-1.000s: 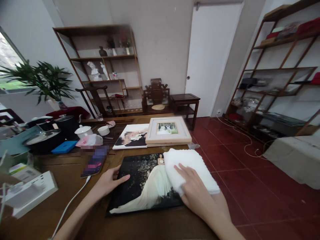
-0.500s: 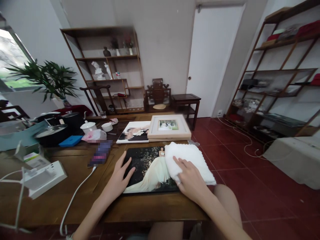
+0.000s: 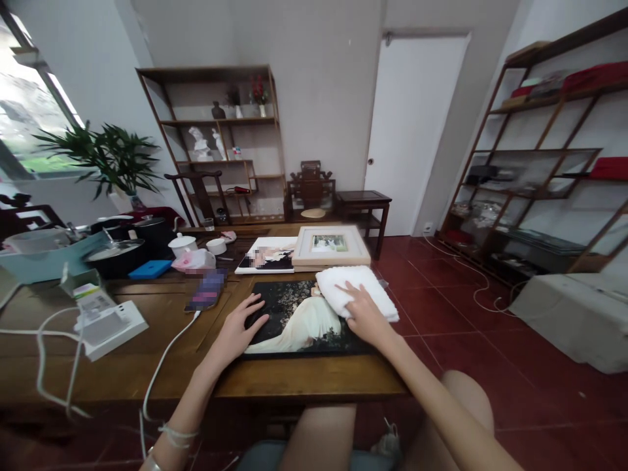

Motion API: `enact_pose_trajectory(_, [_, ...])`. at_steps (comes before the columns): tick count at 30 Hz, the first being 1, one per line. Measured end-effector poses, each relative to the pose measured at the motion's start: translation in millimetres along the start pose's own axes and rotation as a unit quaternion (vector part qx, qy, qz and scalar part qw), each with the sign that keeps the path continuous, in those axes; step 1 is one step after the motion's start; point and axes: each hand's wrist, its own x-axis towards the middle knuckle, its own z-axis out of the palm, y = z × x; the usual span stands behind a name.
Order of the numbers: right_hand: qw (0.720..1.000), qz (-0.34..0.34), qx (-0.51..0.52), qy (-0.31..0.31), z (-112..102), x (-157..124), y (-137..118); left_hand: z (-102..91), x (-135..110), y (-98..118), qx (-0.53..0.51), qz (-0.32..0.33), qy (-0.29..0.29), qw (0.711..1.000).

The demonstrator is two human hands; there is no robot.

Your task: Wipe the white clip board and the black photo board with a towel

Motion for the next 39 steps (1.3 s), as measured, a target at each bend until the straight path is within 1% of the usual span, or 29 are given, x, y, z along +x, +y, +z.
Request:
enact_pose_trajectory(2, [1.000, -0.007, 0.012, -0.005, 9.1, -2.7, -6.3, -2.5, -6.5, 0.1, 0.001, -0.001, 0.033, 0.999])
enact_pose_trajectory(4, [1.000, -0.010, 0.013, 0.006, 13.5, -5.1, -10.6, -4.4, -15.6, 0.4, -0.006, 0.005, 0.044, 0.999])
enact_pose_trajectory(7, [1.000, -0.012, 0.003, 0.018, 14.3, -6.7, -11.2, -5.1, -28.8, 1.1, -0.023, 0.020, 0.031, 0.999])
enact_pose_trajectory(10, [1.000, -0.007, -0.014, 0.026, 14.7, -6.9, -8.6, -3.8, -35.4, 2.3, -0.028, 0.026, 0.018, 0.999])
enact_pose_trajectory(18, [0.999, -0.003, -0.005, 0.047, 18.5, -9.4, -4.6, -1.7, -36.4, 4.8, 0.006, 0.043, 0.015, 0.999])
enact_pose_trajectory(23, [0.998, -0.009, -0.050, 0.041, 14.0, -10.0, -4.8, -2.0, -36.8, 5.7, 0.002, 0.044, 0.009, 0.999])
enact_pose_trajectory(26, [0.996, -0.022, -0.068, 0.045, 8.8, -5.2, -6.2, -2.2, -37.0, 4.7, -0.002, 0.039, 0.005, 0.999])
enact_pose_trajectory(29, [0.995, -0.038, -0.076, 0.046, 5.8, 5.3, -7.3, -3.0, -37.3, 3.0, -0.016, 0.042, -0.004, 0.999])
enact_pose_trajectory(34, [0.995, -0.043, -0.085, 0.012, 5.8, 19.6, -9.8, -4.8, -37.4, 3.1, -0.031, 0.046, -0.005, 0.998])
enact_pose_trajectory(36, [0.996, -0.041, -0.083, -0.003, 3.6, 16.6, -15.2, -5.0, -36.8, 3.9, -0.030, 0.040, -0.003, 0.999])
enact_pose_trajectory(39, [0.996, -0.032, -0.082, -0.021, -4.2, -0.5, -34.3, -4.7, -35.9, 4.3, -0.024, 0.035, -0.006, 0.999])
